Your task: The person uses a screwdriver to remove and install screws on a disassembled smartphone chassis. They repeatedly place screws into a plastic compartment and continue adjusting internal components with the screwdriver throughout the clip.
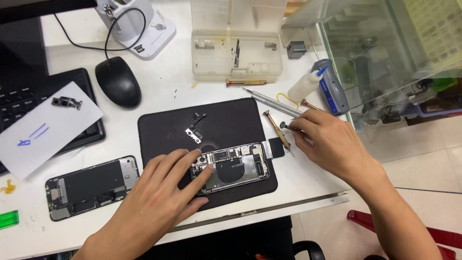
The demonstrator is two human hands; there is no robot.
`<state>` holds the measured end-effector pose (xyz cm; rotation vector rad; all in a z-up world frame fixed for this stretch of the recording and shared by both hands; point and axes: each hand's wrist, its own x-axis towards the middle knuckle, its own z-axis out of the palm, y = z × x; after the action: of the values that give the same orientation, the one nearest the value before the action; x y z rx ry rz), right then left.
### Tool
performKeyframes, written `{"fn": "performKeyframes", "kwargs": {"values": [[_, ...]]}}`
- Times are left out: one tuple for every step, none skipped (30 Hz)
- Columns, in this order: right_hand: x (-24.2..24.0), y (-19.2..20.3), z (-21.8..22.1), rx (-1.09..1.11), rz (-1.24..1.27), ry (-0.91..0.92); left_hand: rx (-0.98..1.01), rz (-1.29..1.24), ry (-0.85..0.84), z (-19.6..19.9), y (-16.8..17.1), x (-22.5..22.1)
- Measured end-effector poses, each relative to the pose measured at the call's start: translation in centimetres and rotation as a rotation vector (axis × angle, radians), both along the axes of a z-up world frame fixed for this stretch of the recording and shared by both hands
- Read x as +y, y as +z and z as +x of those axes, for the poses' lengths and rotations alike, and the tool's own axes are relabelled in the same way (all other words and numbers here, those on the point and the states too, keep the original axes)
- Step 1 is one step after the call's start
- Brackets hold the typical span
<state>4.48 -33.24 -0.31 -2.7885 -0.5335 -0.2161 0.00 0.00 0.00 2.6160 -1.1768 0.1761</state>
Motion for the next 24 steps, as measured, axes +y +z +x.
{"fn": "performKeyframes", "kwargs": {"values": [[0.0, 0.4, -0.2, 0.005, 0.051, -0.026, -0.024, -0.004, -0.021, 0.1, 0.6, 0.0], [-0.1, 0.8, -0.2, -0.080, 0.142, 0.004, -0.033, -0.003, -0.047, 0.4, 1.1, 0.0], [-0.3, 1.2, -0.1, -0.163, 0.232, 0.036, -0.041, -0.003, -0.072, 0.9, 1.5, 0.0], [-0.3, 1.6, 0.1, -0.247, 0.321, 0.068, -0.049, -0.003, -0.096, 1.5, 1.9, -0.1], [-0.2, 1.8, 0.4, -0.301, 0.375, 0.079, -0.070, 0.012, -0.108, 2.1, 2.2, -0.2], [0.0, 1.9, 0.9, -0.355, 0.430, 0.092, -0.091, 0.026, -0.120, 2.8, 2.4, -0.5], [0.3, 2.0, 1.5, -0.409, 0.487, 0.106, -0.112, 0.043, -0.131, 3.5, 2.7, -0.7], [0.7, 2.0, 2.1, -0.355, 0.632, 0.130, -0.119, 0.045, -0.138, 4.2, 3.0, -1.0], [1.4, 2.0, 2.9, -0.299, 0.777, 0.156, -0.126, 0.048, -0.145, 5.0, 3.3, -1.3], [2.0, 1.9, 3.8, -0.241, 0.921, 0.184, -0.134, 0.052, -0.152, 5.8, 3.6, -1.5], [2.6, 1.9, 4.8, -0.203, 0.977, 0.176, -0.115, 0.053, -0.151, 6.6, 3.9, -1.6], [3.2, 1.8, 5.9, -0.164, 1.033, 0.168, -0.096, 0.055, -0.150, 7.4, 4.2, -1.6], [3.6, 1.8, 7.0, -0.121, 1.087, 0.156, -0.074, 0.055, -0.151, 7.9, 4.3, -1.7], [3.9, 1.7, 8.2, -0.091, 1.103, 0.135, -0.064, 0.036, -0.140, 8.2, 4.3, -1.6], [4.3, 1.5, 9.4, -0.065, 1.118, 0.116, -0.057, 0.017, -0.129, 8.5, 4.2, -1.4], [4.5, 1.2, 10.1, -0.038, 1.133, 0.096, -0.050, -0.001, -0.118, 8.7, 4.2, -1.2], [4.8, 0.7, 10.5, -0.063, 1.076, 0.107, -0.049, -0.006, -0.114, 8.8, 4.0, -1.0], [5.0, 0.2, 10.7, -0.087, 1.019, 0.118, -0.049, -0.012, -0.110, 8.7, 3.7, -0.9], [5.0, -0.2, 10.9, -0.109, 0.959, 0.130, -0.046, -0.020, -0.103, 8.6, 3.5, -0.7], [5.0, -0.6, 11.1, -0.123, 0.915, 0.119, -0.059, -0.021, -0.108, 8.8, 3.3, -0.5], [5.0, -1.0, 11.2, -0.128, 0.870, 0.109, -0.064, -0.025, -0.108, 8.7, 2.9, -0.2], [5.0, -1.4, 11.2, -0.133, 0.826, 0.099, -0.069, -0.028, -0.109, 8.6, 2.6, 0.0], [4.9, -1.7, 11.3, -0.146, 0.781, 0.090, -0.067, -0.024, -0.104, 8.6, 2.3, 0.1], [4.8, -1.9, 11.4, -0.159, 0.736, 0.081, -0.064, -0.020, -0.100, 8.6, 2.1, 0.2]]}}
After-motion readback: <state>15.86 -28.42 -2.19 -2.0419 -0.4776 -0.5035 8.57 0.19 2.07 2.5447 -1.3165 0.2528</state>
